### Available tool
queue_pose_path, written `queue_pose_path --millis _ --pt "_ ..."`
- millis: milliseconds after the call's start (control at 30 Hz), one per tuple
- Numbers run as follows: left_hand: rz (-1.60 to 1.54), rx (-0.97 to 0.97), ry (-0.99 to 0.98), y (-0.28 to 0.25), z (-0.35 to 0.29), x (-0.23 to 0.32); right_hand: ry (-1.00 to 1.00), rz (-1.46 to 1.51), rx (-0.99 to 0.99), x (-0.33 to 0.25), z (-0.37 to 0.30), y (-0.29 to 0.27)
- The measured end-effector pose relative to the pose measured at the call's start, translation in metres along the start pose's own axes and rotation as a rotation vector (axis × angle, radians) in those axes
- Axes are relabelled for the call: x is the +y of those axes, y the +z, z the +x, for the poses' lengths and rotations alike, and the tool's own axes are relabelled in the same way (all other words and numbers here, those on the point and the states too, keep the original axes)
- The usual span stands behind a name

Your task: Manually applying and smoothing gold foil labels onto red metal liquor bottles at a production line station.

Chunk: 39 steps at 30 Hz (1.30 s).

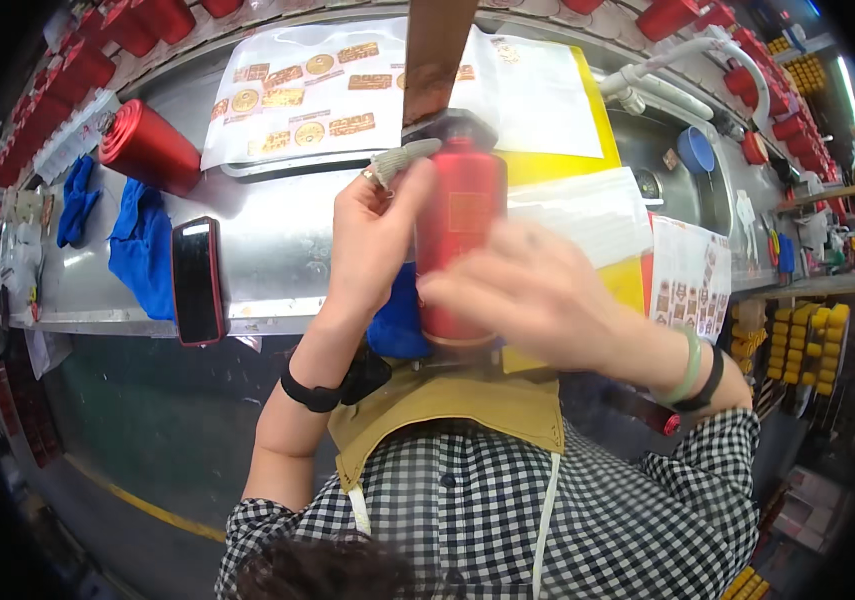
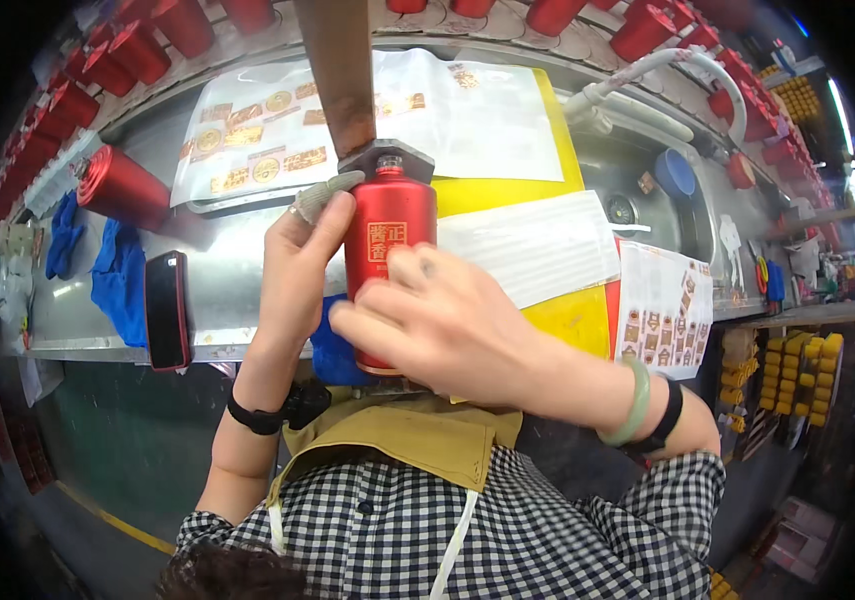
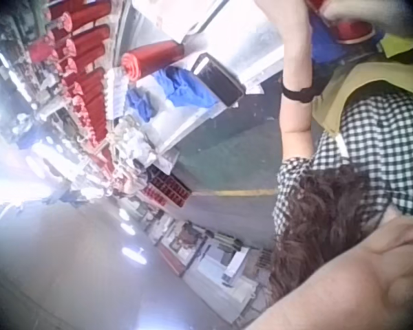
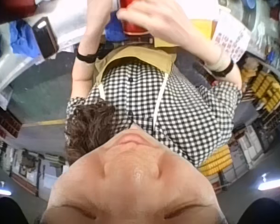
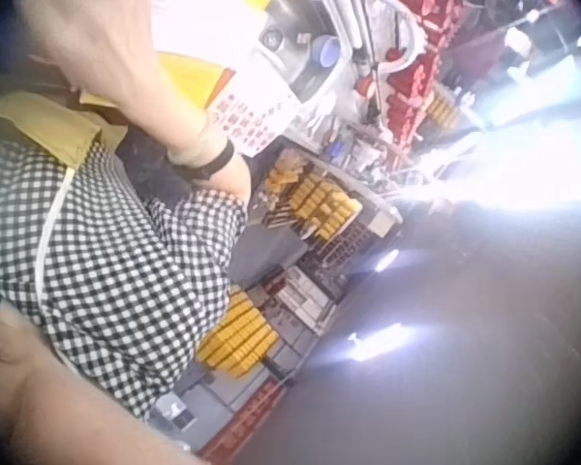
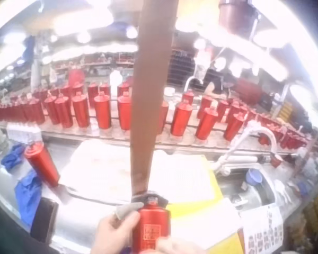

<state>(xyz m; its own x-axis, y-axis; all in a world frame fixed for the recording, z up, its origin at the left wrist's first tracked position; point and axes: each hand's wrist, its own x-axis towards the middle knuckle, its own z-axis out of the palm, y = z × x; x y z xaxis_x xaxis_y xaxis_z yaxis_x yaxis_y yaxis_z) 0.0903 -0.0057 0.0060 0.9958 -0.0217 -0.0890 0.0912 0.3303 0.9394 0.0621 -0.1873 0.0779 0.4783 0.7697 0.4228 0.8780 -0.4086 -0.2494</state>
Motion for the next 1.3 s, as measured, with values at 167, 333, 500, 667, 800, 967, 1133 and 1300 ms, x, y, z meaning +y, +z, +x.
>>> queue_pose_path --millis 167,333,500,667,800,967,1133,1300 --pt "-0.119 0.023 -0.103 -0.012 -0.006 0.005 0.028 -0.275 0.237 0.070 0.043 0.009" --pt "-0.108 -0.017 -0.207 -0.021 -0.038 -0.002 -0.244 -0.141 0.302 0.055 -0.022 0.024" --pt "-0.093 -0.026 -0.161 -0.015 -0.045 -0.002 -0.025 0.045 0.296 0.049 -0.011 0.026" --pt "-0.106 -0.063 -0.147 -0.016 -0.050 0.003 -0.153 -0.373 0.337 0.079 0.002 0.013" --pt "-0.264 0.018 -0.192 -0.012 -0.052 -0.002 -0.239 -0.213 -0.007 -0.003 0.007 0.014" --pt "-0.102 -0.031 -0.148 -0.014 -0.054 0.006 -0.051 -0.507 0.126 0.072 0.054 -0.005" --pt "-0.085 -0.023 -0.202 -0.014 -0.054 0.005 -0.262 -0.268 0.147 0.017 0.017 0.017" --pt "0.006 -0.083 -0.122 -0.019 -0.058 0.002 -0.099 -0.222 0.198 0.045 0.024 0.022"
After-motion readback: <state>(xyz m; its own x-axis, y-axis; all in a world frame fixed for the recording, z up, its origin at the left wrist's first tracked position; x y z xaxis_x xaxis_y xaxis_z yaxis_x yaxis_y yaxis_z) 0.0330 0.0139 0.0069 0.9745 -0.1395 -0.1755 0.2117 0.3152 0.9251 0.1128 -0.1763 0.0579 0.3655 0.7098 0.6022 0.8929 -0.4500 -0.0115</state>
